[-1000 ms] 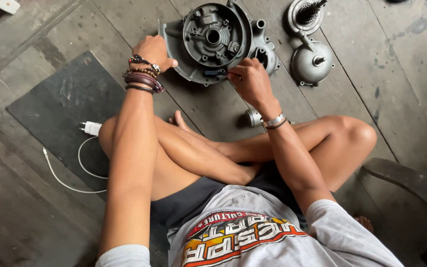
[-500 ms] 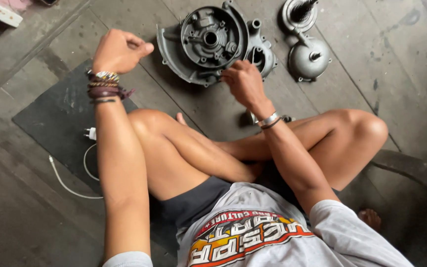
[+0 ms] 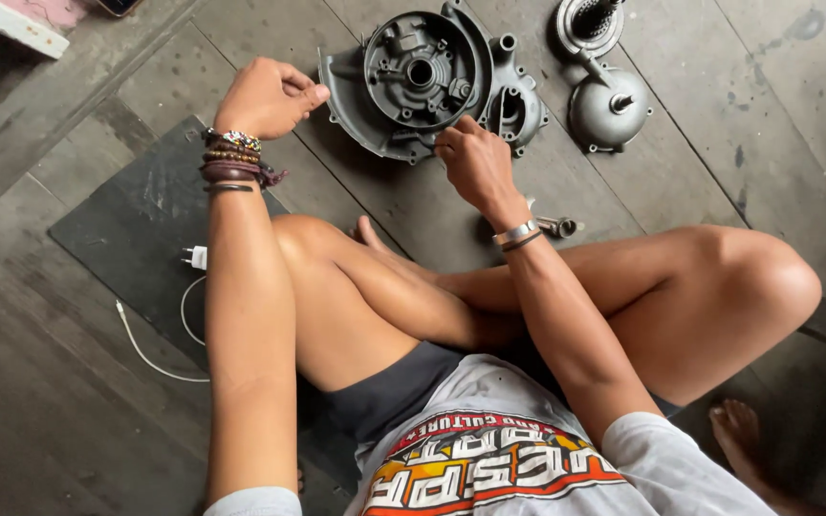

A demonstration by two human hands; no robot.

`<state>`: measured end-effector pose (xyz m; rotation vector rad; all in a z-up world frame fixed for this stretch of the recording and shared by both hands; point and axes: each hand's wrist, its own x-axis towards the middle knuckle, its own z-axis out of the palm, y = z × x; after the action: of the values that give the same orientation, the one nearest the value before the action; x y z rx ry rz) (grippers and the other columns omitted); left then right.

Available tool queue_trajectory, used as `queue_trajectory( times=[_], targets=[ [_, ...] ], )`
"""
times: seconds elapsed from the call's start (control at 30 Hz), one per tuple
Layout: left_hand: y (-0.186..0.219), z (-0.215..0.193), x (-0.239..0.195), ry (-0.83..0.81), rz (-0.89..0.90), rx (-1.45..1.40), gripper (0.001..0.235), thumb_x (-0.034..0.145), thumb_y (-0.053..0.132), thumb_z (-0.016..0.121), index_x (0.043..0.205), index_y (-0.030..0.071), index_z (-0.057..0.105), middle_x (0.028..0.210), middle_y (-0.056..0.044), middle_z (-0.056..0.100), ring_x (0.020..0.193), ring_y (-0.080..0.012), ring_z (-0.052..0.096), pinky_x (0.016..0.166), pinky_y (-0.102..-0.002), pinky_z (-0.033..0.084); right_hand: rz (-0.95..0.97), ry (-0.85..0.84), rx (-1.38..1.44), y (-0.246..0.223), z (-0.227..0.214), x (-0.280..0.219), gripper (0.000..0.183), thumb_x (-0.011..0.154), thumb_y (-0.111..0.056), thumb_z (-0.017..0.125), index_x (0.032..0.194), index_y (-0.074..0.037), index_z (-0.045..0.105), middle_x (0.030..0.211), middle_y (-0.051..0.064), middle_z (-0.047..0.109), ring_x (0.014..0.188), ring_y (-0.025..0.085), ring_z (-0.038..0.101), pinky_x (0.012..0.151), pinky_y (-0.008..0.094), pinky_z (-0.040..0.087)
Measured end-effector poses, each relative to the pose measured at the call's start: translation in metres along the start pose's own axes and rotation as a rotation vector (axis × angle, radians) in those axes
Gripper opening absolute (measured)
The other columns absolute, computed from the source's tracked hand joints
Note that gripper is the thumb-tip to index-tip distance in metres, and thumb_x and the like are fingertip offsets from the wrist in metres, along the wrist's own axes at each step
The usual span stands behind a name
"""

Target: The person cleans and inspects motorcycle engine components while sitting on the floor.

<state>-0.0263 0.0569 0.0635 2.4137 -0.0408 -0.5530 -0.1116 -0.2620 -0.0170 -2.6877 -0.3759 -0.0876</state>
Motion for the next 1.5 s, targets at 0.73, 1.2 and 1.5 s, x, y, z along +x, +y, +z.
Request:
queue_trajectory(
  times=[0.73,1.2,1.5],
  targets=[
    [0.003,0.044,0.057,-0.241,-0.249,0.331,0.052,0.091,0.049,0.082,0.063,0.005,0.073,0.074,-0.014,0.074,0.081,-0.0308,0.071,0.083,-0.043,0.053,-0.169,-0.123,0.195,0.028,-0.029,0.019,0.01,0.095,-0.016,0.07,0.097,-0.017,0.08,0.091,0.006,0.066,0.075,0.031,0.066,0.064,0.044,0.051],
    [0.059,0.051,0.027,-0.192,-0.224,0.484,0.053,0.09,0.044,0.08,0.116,0.0,0.069,0.124,-0.024,0.067,0.109,-0.0449,0.067,0.087,-0.054,0.057,-0.21,-0.057,0.148,0.023,-0.013,0.012,0.014,0.098,-0.022,0.073,0.109,-0.017,0.081,0.093,0.003,0.066,0.07,0.03,0.068,0.055,0.045,0.051],
    [0.025,0.037,0.044,-0.146,-0.289,0.493,0.057,0.082,0.042,0.089,0.113,-0.001,0.069,0.119,-0.023,0.07,0.104,-0.0437,0.069,0.083,-0.055,0.058,-0.19,-0.018,0.103,0.029,-0.028,0.012,0.01,0.096,-0.018,0.073,0.099,-0.016,0.082,0.088,0.004,0.067,0.067,0.03,0.066,0.053,0.044,0.051]
  ],
)
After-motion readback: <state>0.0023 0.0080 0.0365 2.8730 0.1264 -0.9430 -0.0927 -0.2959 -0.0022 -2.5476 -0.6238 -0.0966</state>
